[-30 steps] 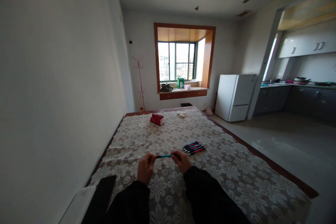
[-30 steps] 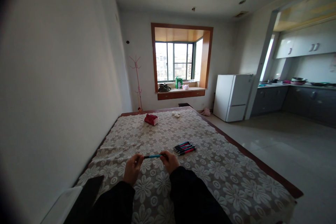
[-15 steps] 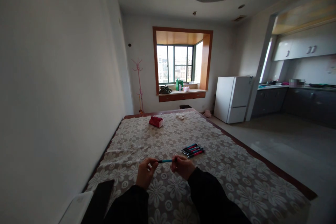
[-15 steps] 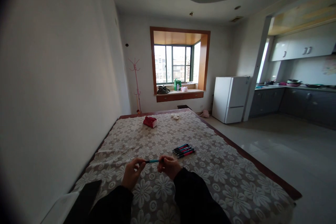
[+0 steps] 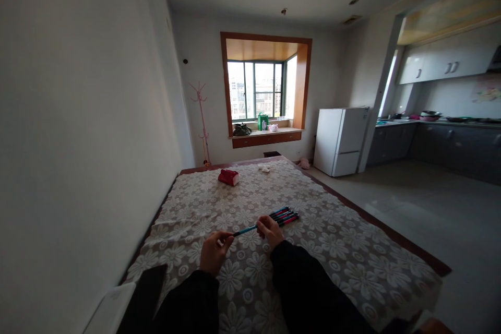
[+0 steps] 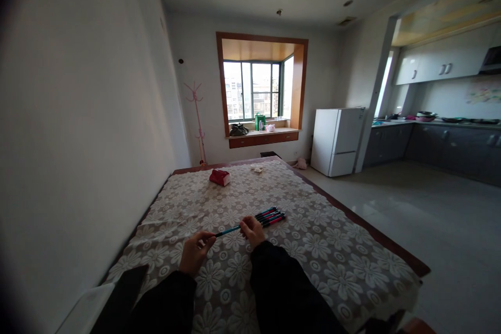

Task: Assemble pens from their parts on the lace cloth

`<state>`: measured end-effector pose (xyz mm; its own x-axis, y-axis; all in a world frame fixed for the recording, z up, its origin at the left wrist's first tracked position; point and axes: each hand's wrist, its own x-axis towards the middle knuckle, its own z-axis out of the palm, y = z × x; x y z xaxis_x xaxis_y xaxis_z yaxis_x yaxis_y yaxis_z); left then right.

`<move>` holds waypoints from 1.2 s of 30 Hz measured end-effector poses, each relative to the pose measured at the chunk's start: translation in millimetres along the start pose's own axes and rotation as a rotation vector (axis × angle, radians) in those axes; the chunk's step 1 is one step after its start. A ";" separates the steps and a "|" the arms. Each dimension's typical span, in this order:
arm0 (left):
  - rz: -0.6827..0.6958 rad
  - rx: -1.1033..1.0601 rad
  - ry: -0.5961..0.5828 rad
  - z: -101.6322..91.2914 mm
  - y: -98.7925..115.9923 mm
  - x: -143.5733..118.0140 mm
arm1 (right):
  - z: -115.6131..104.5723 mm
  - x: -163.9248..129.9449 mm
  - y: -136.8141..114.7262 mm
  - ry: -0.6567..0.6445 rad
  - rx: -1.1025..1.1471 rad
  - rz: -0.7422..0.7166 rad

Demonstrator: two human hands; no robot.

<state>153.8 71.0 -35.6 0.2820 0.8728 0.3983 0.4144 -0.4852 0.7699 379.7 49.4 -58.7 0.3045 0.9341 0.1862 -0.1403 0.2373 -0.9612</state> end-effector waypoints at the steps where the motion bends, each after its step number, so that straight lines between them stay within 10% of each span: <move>1: -0.002 0.009 -0.012 0.1 -0.6 0.0 | -1.1 1.5 2.0 0.008 -0.040 -0.013; 9: 0.050 0.102 -0.107 0.5 -0.1 -0.9 | -2.9 -13.3 -7.3 0.064 -0.784 -0.414; 14: 0.072 0.049 -0.167 1.6 0.8 -1.6 | 8.5 -26.4 -9.2 -0.329 -1.104 -0.613; 18: 0.111 0.040 -0.204 3.0 2.3 -2.5 | -6.0 -17.3 -16.5 -0.319 -1.237 -0.596; 27: 0.132 0.127 -0.278 2.6 10.1 -3.9 | -131.9 0.5 -39.8 -0.248 -1.579 -0.362; 36: 0.134 0.101 -0.272 1.5 13.5 -5.0 | -126.0 40.7 -53.8 -0.440 -1.535 -0.254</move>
<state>159.3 60.0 -28.0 0.5550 0.7617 0.3342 0.4382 -0.6092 0.6609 518.4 41.0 -25.0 -0.1461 0.9786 0.1452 0.9770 0.1657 -0.1339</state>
